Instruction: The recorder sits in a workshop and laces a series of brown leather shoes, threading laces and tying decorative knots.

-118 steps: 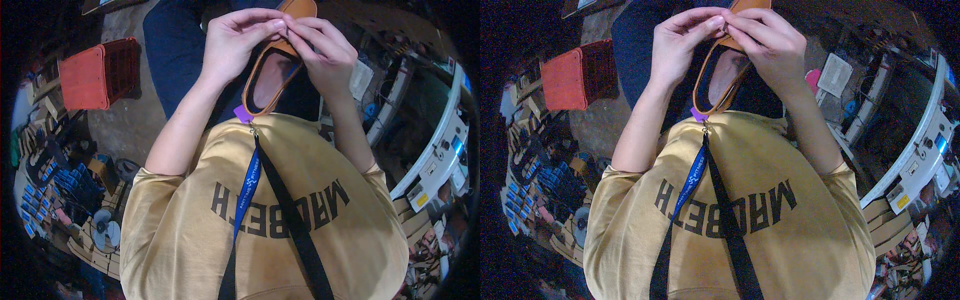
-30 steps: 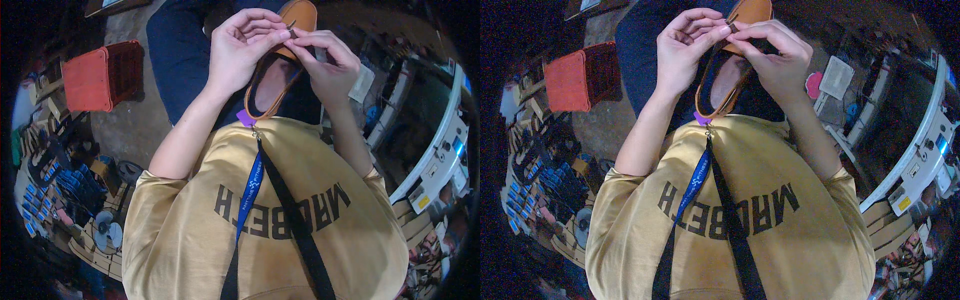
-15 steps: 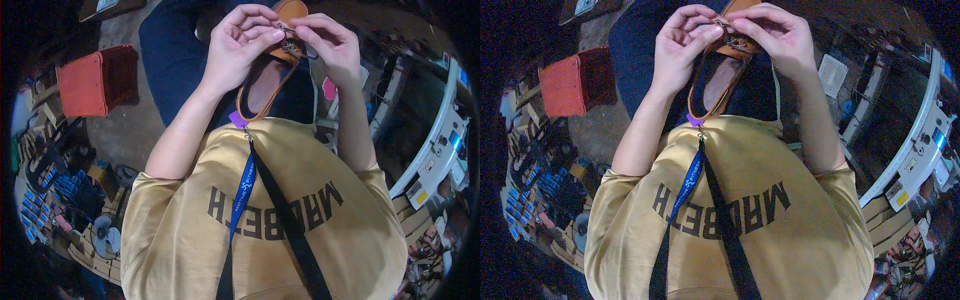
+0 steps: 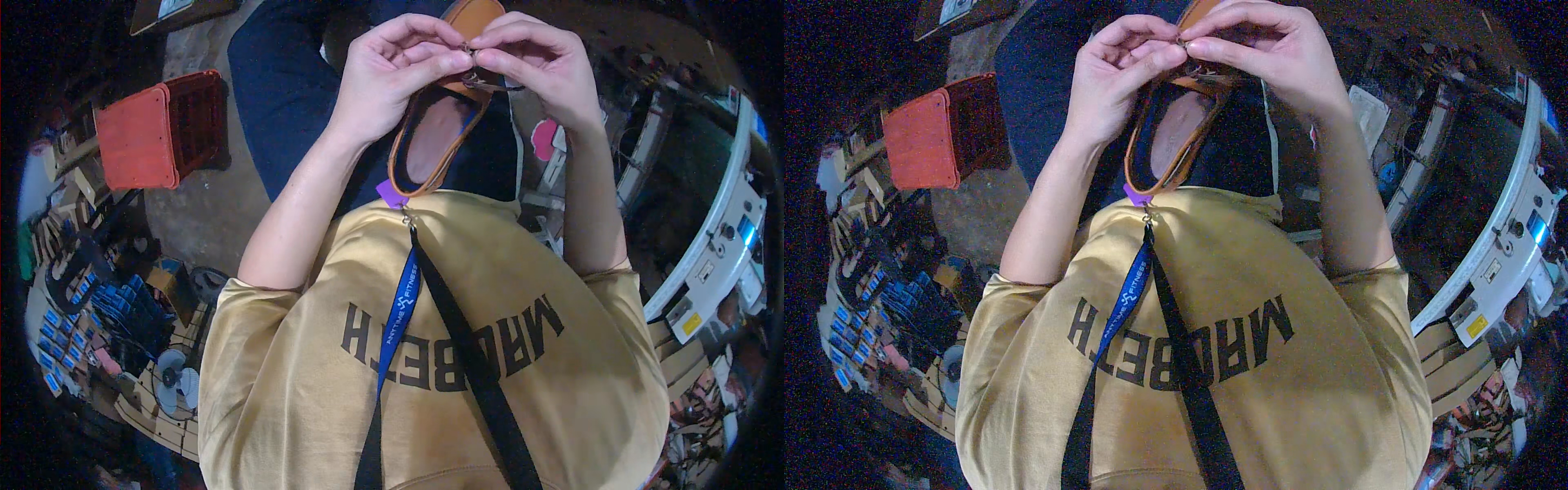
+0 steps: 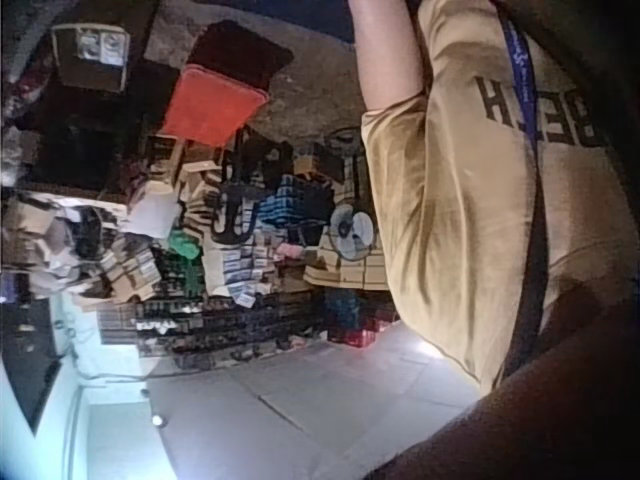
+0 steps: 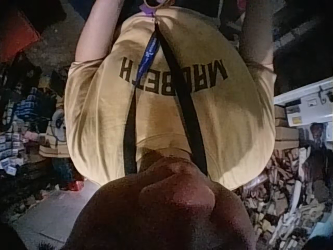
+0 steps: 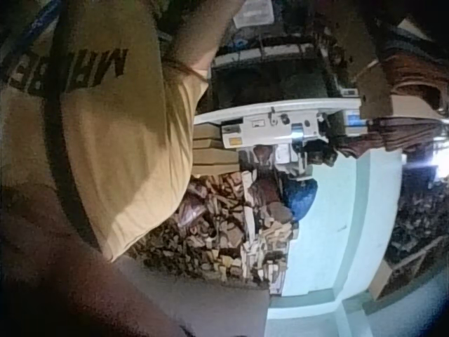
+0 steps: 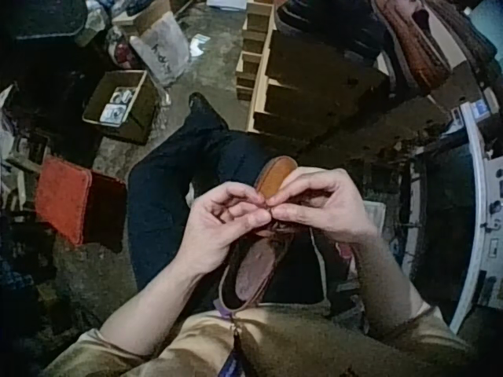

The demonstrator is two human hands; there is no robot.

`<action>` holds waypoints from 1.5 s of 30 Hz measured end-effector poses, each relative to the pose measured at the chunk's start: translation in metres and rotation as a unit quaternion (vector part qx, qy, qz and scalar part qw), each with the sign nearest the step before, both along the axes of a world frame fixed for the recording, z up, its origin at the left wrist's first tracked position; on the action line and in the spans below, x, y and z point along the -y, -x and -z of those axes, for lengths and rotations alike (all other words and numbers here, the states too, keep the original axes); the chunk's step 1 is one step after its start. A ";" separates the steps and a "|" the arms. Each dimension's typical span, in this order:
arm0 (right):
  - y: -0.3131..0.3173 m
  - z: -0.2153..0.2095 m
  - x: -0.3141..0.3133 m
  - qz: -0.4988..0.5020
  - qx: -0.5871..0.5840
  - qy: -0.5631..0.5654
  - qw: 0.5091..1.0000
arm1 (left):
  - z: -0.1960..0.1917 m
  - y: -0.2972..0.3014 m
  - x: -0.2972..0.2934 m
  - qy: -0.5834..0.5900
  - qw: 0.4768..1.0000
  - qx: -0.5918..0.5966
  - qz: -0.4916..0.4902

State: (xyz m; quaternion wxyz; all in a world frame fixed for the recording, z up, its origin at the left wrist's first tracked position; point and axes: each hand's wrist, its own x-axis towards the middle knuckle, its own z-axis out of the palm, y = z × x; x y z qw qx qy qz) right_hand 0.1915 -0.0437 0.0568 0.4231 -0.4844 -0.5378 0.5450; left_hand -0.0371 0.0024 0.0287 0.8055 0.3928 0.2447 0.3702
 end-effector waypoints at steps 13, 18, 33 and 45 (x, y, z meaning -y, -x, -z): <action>-0.002 0.001 -0.005 -0.028 -0.001 -0.004 1.000 | 0.003 0.003 0.000 -0.013 0.999 -0.030 0.007; 0.007 -0.010 -0.012 -0.008 -0.017 -0.032 0.999 | 0.003 0.002 0.000 -0.008 1.000 -0.011 0.019; 0.017 -0.038 -0.009 0.036 0.025 0.077 0.996 | -0.001 -0.001 0.000 -0.055 0.998 -0.041 -0.008; 0.031 -0.034 0.002 0.125 0.021 0.079 0.989 | -0.007 -0.001 0.004 -0.056 0.996 -0.063 -0.026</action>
